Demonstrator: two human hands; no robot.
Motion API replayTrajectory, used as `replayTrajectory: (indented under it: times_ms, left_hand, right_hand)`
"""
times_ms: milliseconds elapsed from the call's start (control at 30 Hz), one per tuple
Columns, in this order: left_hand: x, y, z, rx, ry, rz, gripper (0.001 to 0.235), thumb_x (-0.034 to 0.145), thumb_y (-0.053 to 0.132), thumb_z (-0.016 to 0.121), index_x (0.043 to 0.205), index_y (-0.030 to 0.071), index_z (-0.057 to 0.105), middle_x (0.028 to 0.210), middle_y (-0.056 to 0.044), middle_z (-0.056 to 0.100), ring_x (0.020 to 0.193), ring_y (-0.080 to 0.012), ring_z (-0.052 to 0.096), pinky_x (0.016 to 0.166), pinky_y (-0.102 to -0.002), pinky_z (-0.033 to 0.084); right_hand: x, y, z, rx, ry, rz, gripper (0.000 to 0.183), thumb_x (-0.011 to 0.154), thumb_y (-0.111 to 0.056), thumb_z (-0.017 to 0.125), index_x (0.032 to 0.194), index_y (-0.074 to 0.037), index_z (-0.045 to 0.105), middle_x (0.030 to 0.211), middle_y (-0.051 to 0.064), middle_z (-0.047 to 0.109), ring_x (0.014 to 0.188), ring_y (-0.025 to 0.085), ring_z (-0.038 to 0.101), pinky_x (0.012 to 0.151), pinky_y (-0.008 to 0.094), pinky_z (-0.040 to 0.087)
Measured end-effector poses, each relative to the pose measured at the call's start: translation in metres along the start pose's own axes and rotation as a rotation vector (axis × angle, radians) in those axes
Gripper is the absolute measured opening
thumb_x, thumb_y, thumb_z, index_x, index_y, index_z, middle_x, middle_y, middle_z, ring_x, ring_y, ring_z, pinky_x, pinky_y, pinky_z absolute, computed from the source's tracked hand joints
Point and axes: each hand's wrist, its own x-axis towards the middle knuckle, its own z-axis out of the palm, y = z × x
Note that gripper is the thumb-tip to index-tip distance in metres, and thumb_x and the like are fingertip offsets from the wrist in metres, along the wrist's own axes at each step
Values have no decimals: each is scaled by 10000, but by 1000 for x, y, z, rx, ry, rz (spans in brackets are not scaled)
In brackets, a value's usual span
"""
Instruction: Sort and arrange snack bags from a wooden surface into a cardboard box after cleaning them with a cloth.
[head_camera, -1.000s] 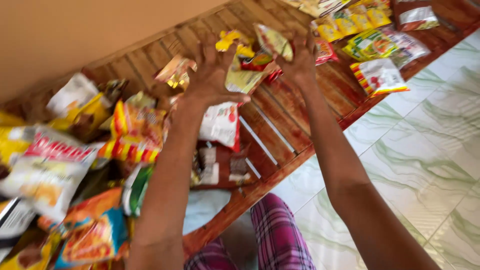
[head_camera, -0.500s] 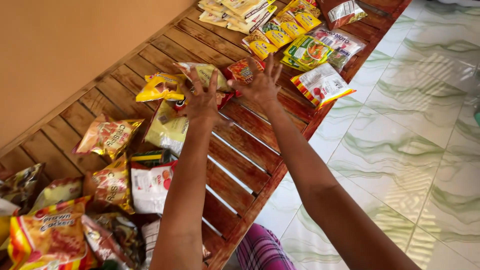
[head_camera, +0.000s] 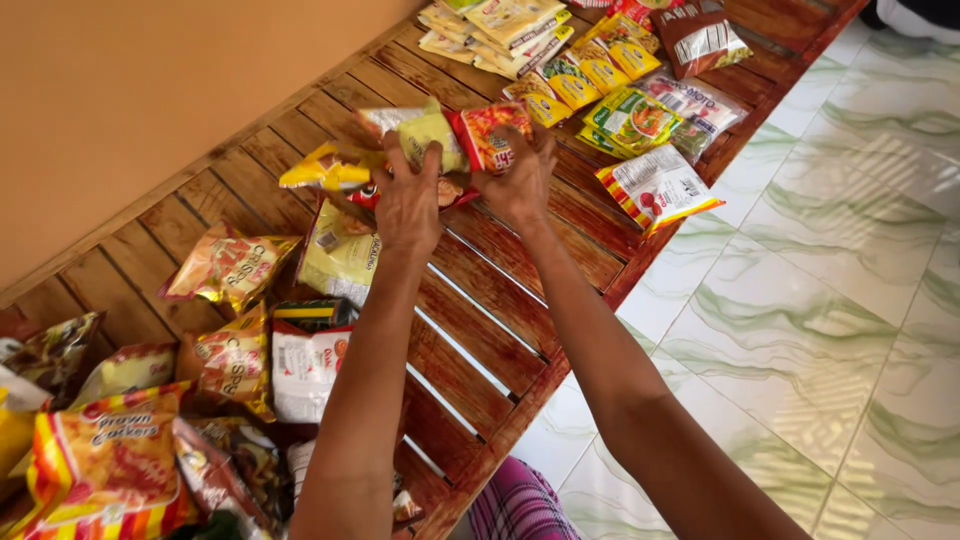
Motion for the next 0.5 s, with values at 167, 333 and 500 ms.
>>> replayTrajectory:
  times_ms: [167, 333, 500]
  left_hand:
    - [-10, -7, -57, 26, 313, 79, 807, 722, -118, 690, 1413, 251, 494, 1575, -223, 215, 1212, -532, 498, 683, -466, 626]
    - [-48, -46, -121, 119, 526, 36, 728, 795, -85, 693, 1412, 251, 503, 1590, -223, 220, 1214, -518, 513, 642, -455, 633]
    - [-129, -100, -202, 148, 668, 19, 799, 639, 36, 748, 1381, 218, 515, 1572, -231, 232, 1209, -509, 520, 683, -469, 626]
  right_hand:
    - [-3, -60, -28, 150, 224, -149, 735, 653, -168, 894, 1348, -146, 657, 1506, 291, 326, 1397, 461, 345, 1158, 578, 326]
    - [-21, -133, -28, 247, 201, -249, 728, 661, -152, 885, 1352, -159, 657, 1529, 253, 326, 1408, 431, 390, 1177, 499, 378]
    - [-67, -221, -3, 385, 184, -411, 711, 672, -143, 890, 1344, -164, 661, 1531, 252, 328, 1405, 418, 426, 1162, 447, 424]
